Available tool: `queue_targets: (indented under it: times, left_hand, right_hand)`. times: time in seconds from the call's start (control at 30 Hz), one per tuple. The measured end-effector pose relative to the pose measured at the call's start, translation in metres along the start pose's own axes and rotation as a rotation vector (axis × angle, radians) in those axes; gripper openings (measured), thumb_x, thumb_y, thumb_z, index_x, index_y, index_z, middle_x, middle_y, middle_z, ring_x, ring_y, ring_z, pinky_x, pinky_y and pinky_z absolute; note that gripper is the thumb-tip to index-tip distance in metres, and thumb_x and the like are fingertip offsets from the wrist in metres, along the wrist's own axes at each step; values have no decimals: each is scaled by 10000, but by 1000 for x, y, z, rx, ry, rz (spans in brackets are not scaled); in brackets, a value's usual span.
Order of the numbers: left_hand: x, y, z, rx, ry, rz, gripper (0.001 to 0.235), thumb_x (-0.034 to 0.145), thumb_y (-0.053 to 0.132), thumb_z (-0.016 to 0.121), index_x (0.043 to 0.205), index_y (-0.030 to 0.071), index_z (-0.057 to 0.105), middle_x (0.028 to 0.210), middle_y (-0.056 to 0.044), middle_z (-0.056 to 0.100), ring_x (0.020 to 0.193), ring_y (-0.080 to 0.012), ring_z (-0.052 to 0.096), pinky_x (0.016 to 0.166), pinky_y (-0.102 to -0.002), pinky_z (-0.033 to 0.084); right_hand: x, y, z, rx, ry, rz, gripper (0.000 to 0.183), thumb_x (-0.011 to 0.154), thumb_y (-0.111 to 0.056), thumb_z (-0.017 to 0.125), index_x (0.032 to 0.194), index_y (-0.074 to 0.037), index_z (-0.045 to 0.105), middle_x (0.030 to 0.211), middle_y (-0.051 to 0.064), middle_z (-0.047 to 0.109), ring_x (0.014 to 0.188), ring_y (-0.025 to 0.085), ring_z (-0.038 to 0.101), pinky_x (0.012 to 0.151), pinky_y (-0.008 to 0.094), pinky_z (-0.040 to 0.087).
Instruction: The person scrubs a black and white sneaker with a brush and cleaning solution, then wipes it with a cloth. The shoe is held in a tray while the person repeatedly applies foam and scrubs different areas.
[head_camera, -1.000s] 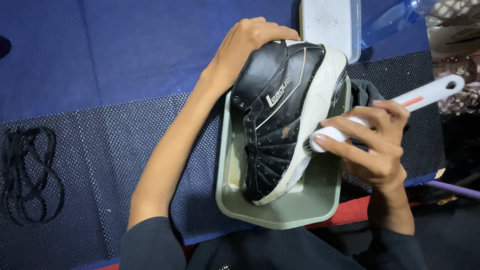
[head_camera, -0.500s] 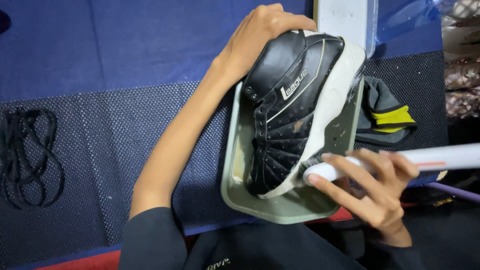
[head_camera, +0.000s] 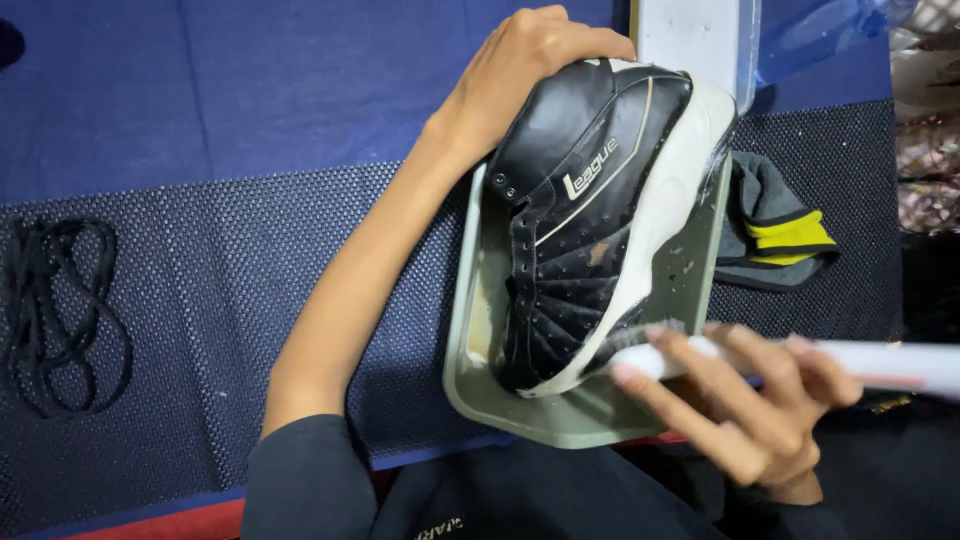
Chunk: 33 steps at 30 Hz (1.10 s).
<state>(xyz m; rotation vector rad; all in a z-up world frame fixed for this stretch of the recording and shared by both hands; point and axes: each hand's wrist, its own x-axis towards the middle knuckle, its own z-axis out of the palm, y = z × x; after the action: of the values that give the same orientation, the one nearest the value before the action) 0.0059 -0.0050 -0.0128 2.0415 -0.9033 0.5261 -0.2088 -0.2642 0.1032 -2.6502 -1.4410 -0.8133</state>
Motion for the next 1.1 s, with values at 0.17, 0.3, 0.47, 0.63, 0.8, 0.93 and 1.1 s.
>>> queue_targets:
  times: [0.17,0.3,0.47,0.63,0.8,0.93,1.1]
  left_hand:
    - [0,-1,-2,-3,13,17,507,800,-144,591,1165,158,771,969,3,765,737,-163,566,640,-322,454]
    - [0,-1,-1,-18,-9,-6,470,827,-110,599,1171,159,774,963,-33,762,775,-185,616,679,-337,485]
    - [-2,-3,1,1,12,8,495,800,-139,615,1170,150,774,974,-34,769,755,-175,598,652,-329,476]
    - [-3,-5,2,2,27,45,492,779,-138,616,1151,147,763,1032,22,787,732,-165,570,640,-322,475]
    - [2,5,-8,-30,-9,15,425,832,-89,602,1158,124,772,1069,2,794,743,-178,560,669,-337,472]
    - [1,0,-2,-32,4,62,442,814,-127,621,1158,109,767,1093,-9,797,738,-176,565,655,-323,477]
    - [0,5,-3,-59,8,-47,462,841,-122,626,1164,164,790,992,-113,660,842,-211,698,730,-303,508]
  right_hand:
    - [3,1,13,113,-30,-285,148,1010,-271,727,1157,-286,730,1080,0,748,873,171,726,957,357,157]
    - [21,20,21,159,64,-130,262,981,-133,820,1140,-318,724,992,-25,752,847,257,686,1054,459,222]
    - [14,31,25,151,18,-164,277,1001,-207,842,1201,-338,701,1086,-55,761,949,213,662,1075,445,202]
    - [17,29,28,271,28,-288,250,1081,-294,503,1140,-361,736,1050,-55,737,897,148,645,1067,337,158]
    - [0,35,36,387,-297,279,474,738,-543,847,1033,-184,748,903,50,628,888,289,577,857,458,346]
    - [16,35,29,274,-38,-242,154,982,-402,754,1134,-386,735,1108,-8,745,905,196,702,848,360,302]
    - [37,10,26,360,52,-369,154,1031,-278,609,1092,-304,748,965,-12,747,745,106,677,673,265,282]
